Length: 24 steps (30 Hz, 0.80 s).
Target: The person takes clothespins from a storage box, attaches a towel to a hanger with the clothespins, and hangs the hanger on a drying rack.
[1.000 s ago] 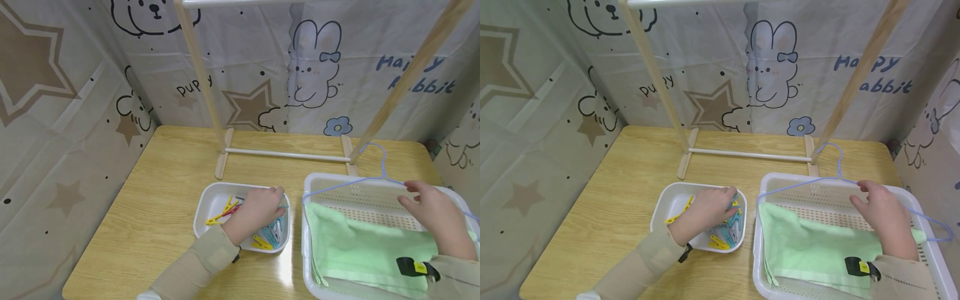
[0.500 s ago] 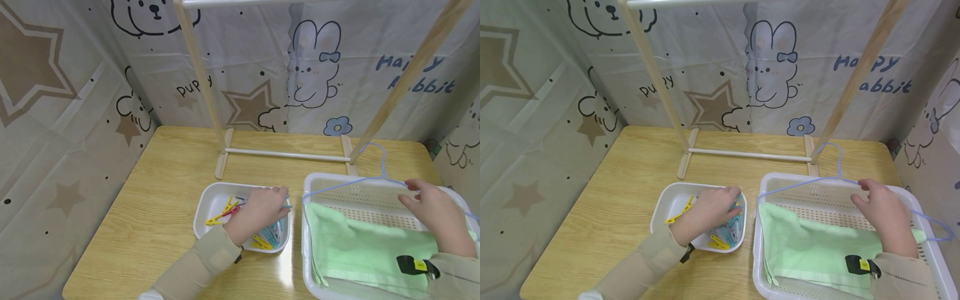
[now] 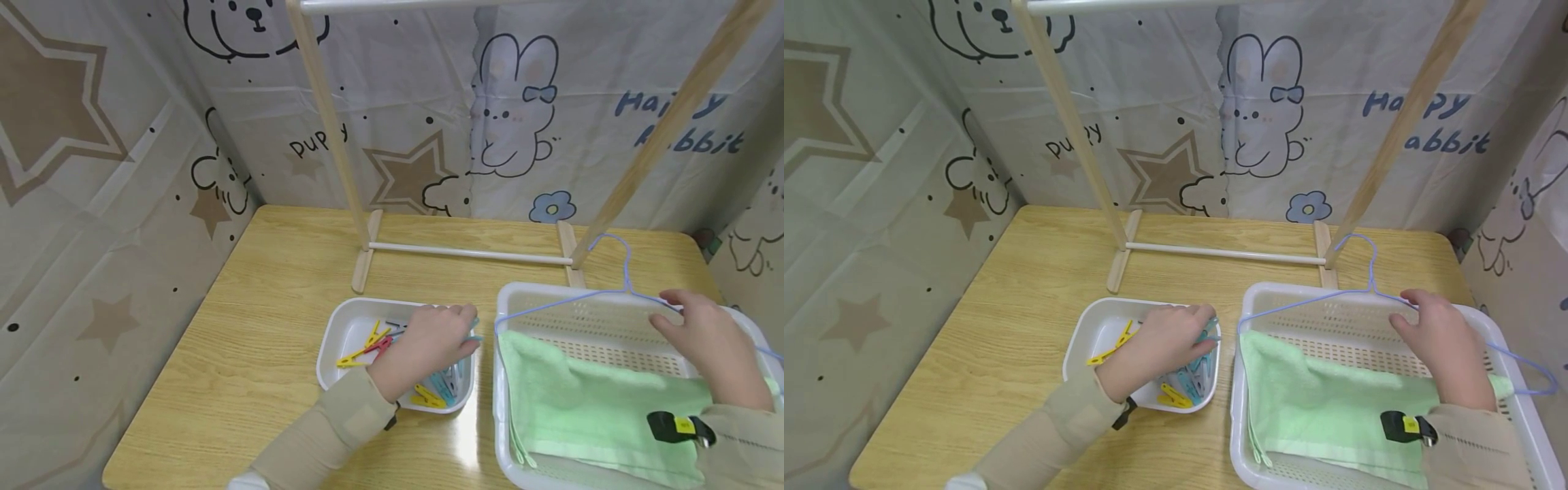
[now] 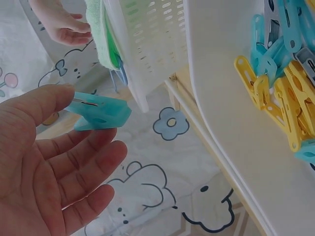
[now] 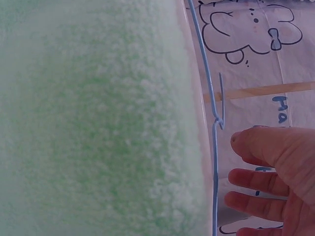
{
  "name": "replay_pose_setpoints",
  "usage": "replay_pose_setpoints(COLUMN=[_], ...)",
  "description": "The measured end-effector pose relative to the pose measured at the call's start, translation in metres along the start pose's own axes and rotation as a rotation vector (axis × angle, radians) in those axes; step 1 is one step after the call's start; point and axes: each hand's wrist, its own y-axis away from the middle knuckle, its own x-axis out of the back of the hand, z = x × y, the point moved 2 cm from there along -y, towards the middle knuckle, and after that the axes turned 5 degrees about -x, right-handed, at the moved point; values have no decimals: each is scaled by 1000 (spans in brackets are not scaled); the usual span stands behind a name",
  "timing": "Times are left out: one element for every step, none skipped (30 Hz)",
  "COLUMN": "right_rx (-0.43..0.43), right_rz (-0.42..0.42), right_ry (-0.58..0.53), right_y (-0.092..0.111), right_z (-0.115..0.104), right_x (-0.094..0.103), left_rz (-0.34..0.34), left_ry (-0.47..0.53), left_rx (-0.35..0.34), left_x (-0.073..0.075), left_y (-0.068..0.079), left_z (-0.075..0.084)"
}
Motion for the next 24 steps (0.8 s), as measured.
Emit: replay_pose_setpoints(right_rx=[-1, 0, 3, 7, 11, 17, 23, 29, 32, 32, 32, 31, 28, 24, 22, 18, 17, 15, 14, 15, 16, 13, 11, 6], right_rz=[2, 3, 5, 8, 5, 3, 3, 0, -2, -6, -7, -8, -9, -10, -9, -8, -5, -4, -3, -2, -4, -6, -8, -13], right_ry=[-2, -5, -7, -9, -9, -10, -12, -14, -15, -16, -18, -19, -20, -21, -21, -21, -20, -18, -18, -18, -16, -15, -13, -11], right_y=[-1, -1, -2, -2, -3, -3, -4, -5, -6, -6, -7, -8, -9, -10, -11, -12, -13, -14, -15, -15, -16, -16, -16, -17], right_z=[0, 0, -1, -1, -1, -1, -1, -1, 0, 0, 0, 0, 0, 0, 0, 0, 0, 0, 1, 1, 1, 1, 1, 2], right_x=[0, 0, -1, -1, 0, 0, -1, -1, -1, -1, -2, -3, -3, -4, -4, -5, -6, -6, -6, -7, -7, -7, -8, -8], left_rz=[2, 5, 6, 6, 9, 9, 13, 17, 22, 29, 36, 42, 49, 55, 59, 61, 63, 64, 65, 65, 67, 68, 71, 72], left_ry=[-1, -3, -3, -5, -5, -4, -6, -7, -7, -8, -6, -7, -8, -7, -4, -4, -4, -4, -4, -3, -4, -6, -8, -10], left_rx=[-1, -2, -3, -4, -6, -7, -8, -10, -13, -15, -16, -17, -19, -22, -23, -24, -26, -29, -31, -33, -35, -37, -40, -42], left_x=[0, 0, 1, 1, 1, 1, 1, 1, 1, 1, 1, 0, 0, 0, 0, 0, 1, 1, 1, 1, 1, 1, 1, 1], left_y=[0, 0, 0, 0, 0, 1, 1, 1, 1, 1, 0, 0, 0, 0, 0, 0, 0, 0, 0, 0, 0, 0, 0, 0], left_z=[0, 0, 0, 0, 0, 0, 0, 0, 0, 0, 0, 0, 0, 1, 1, 1, 1, 1, 1, 1, 1, 1, 1, 1])
